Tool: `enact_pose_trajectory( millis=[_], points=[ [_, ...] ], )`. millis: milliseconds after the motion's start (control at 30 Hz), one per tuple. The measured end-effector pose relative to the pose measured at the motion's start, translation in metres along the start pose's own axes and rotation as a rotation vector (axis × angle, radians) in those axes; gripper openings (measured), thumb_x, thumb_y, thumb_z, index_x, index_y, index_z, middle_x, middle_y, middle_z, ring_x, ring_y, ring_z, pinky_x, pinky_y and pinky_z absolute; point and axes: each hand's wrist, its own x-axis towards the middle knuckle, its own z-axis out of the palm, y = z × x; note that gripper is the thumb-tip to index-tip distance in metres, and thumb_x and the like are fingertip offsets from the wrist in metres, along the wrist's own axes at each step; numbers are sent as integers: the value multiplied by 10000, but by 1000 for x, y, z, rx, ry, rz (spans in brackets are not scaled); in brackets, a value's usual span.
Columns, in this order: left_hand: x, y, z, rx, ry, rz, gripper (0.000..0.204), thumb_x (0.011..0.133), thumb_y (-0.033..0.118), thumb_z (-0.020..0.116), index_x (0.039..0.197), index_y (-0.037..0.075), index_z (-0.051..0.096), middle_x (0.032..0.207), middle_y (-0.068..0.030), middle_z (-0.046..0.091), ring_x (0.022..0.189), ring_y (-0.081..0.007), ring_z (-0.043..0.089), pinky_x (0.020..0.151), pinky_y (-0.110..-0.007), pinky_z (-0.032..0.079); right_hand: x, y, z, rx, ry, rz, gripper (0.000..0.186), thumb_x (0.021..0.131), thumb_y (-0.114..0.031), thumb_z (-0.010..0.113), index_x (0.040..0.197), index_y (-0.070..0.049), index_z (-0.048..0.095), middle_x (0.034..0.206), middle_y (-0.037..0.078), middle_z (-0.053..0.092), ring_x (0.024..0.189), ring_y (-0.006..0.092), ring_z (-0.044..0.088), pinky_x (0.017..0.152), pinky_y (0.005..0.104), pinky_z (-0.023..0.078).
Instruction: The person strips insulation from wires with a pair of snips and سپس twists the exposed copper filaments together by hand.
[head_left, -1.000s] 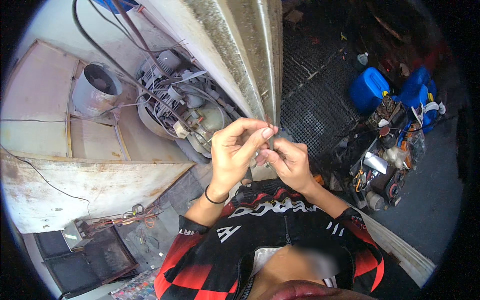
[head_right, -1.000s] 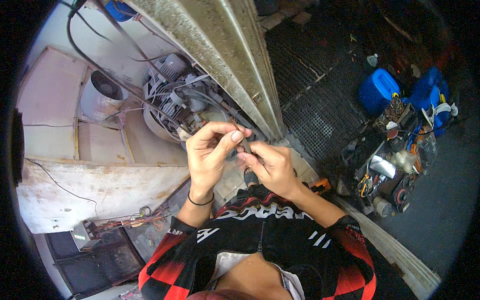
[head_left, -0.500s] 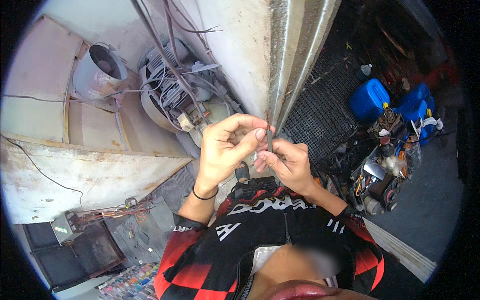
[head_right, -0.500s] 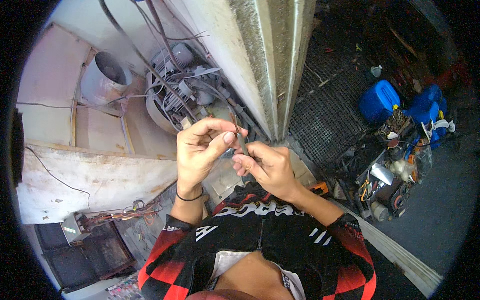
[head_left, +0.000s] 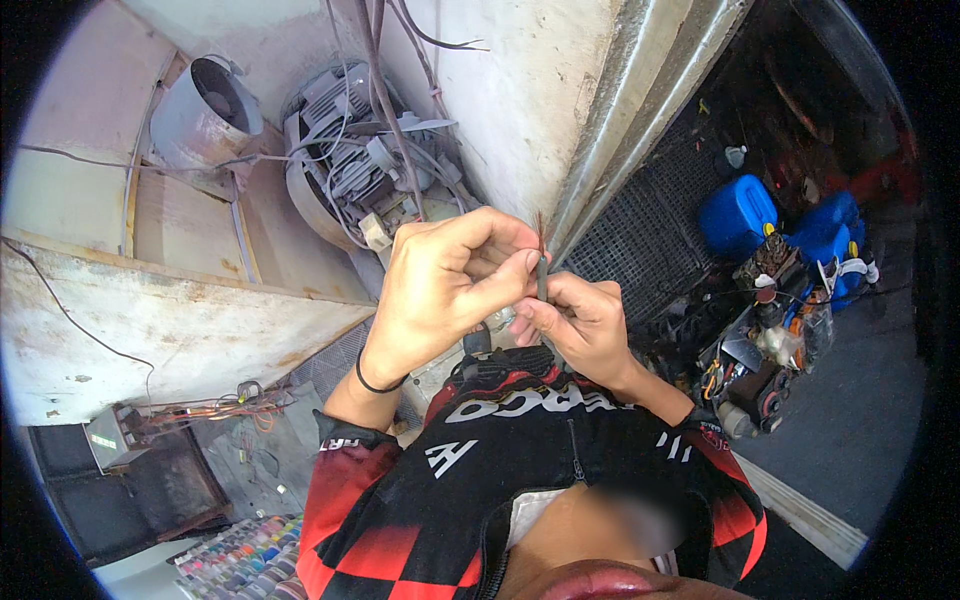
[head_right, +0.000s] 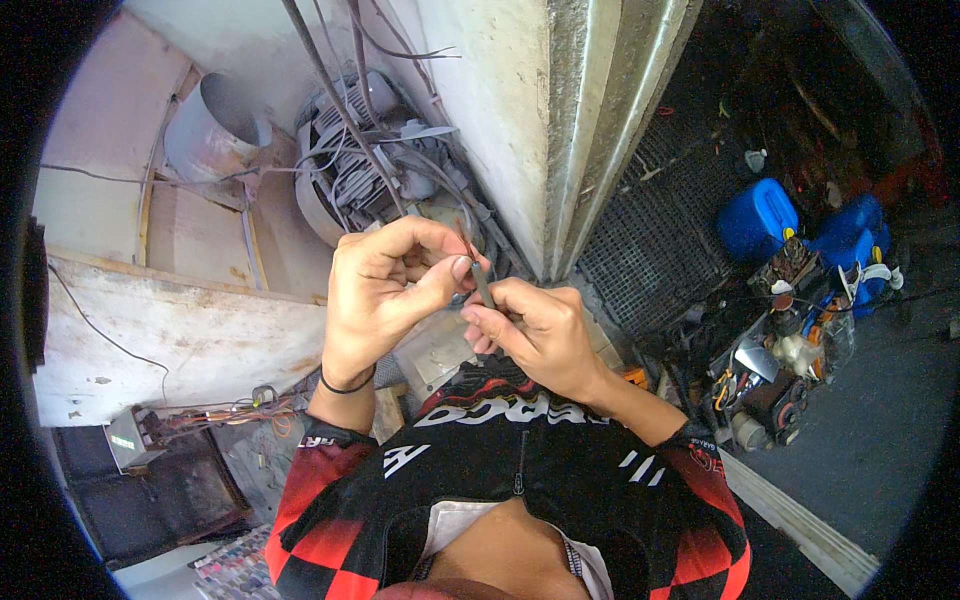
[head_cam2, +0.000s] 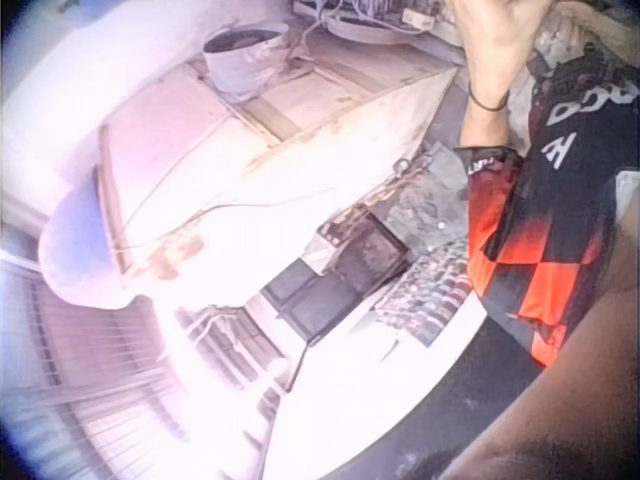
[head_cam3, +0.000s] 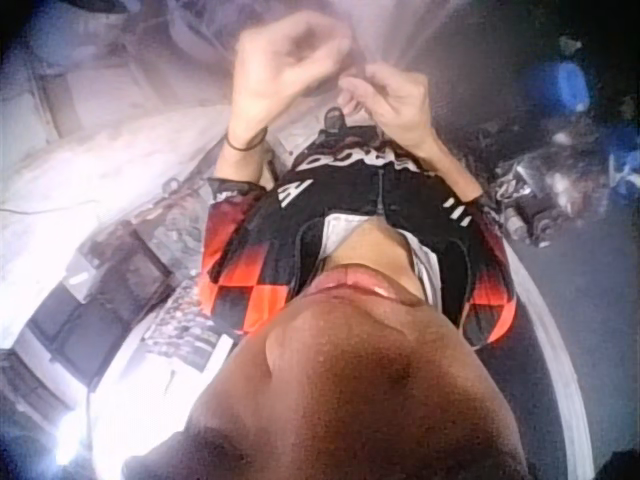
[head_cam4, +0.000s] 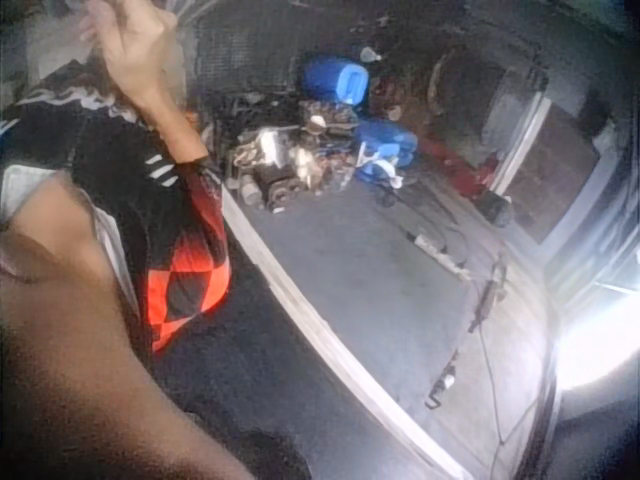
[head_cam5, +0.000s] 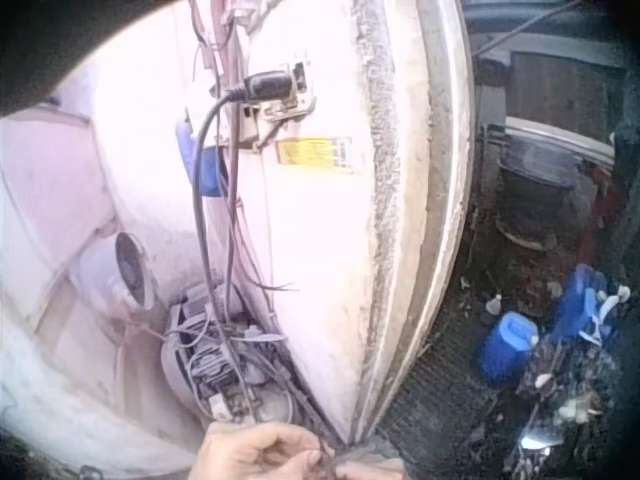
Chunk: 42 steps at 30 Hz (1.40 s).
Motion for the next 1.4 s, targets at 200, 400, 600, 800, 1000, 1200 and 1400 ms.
enact_pose_trajectory(
  millis=[200, 400, 600, 800, 1000, 1200, 1400],
  points=[
    [-4, -4, -2, -100, 13, 41, 19, 885, -43, 601, 900, -40, 590, 896, -136, 690, 745, -130, 658, 668, -250, 551, 5, 3, 8, -67, 17, -122, 128, 903, -50, 647, 881, 74, 631, 726, 120, 689, 651, 148, 691, 567, 259, 548],
    [-6, -22, 4, -321, 99, 183, 77, 888, 30, 630, 946, -15, 607, 862, -63, 700, 758, -92, 666, 633, -242, 538, 8, 1, 8, -248, 70, -237, 173, 858, -83, 706, 914, 54, 615, 785, 142, 672, 661, 163, 675, 568, 273, 531],
    [-9, -22, 6, -229, 162, 263, 76, 837, -9, 650, 907, -29, 631, 879, -66, 677, 788, -108, 663, 685, -251, 545, 18, 6, 12, -121, 202, -450, 287, 846, -78, 698, 1065, 39, 554, 960, 124, 539, 835, 153, 597, 667, 247, 542],
    [-15, -14, 5, 181, 253, 364, 114, 755, -42, 664, 867, -30, 651, 852, -102, 657, 743, -185, 671, 658, -270, 530, 33, -14, 6, -275, 167, -481, 203, 856, 45, 642, 1052, 51, 591, 925, 82, 519, 867, 122, 579, 649, 210, 523],
    [-17, -26, 7, 27, 290, 390, 68, 802, -59, 646, 850, -22, 616, 901, -112, 648, 807, -144, 620, 711, -246, 498, 32, -7, 17, 113, 231, -333, 71, 921, -25, 591, 952, 38, 579, 911, 69, 511, 817, 116, 554, 704, 245, 475],
    [-21, -35, 6, -215, 263, 265, 74, 849, -58, 630, 908, -25, 601, 948, -117, 624, 866, -153, 600, 759, -259, 488, 34, -8, 25, 321, 199, -272, 114, 935, -44, 567, 1018, 29, 541, 952, 72, 501, 819, 113, 544, 741, 263, 470],
    [-18, -37, 6, -204, 324, 301, 57, 827, -13, 678, 873, -21, 644, 889, -73, 654, 766, -99, 642, 675, -224, 517, 39, -12, 31, 229, 225, -321, 164, 909, -13, 607, 1054, 42, 552, 943, 61, 520, 865, 119, 552, 775, 267, 475]
  ],
)
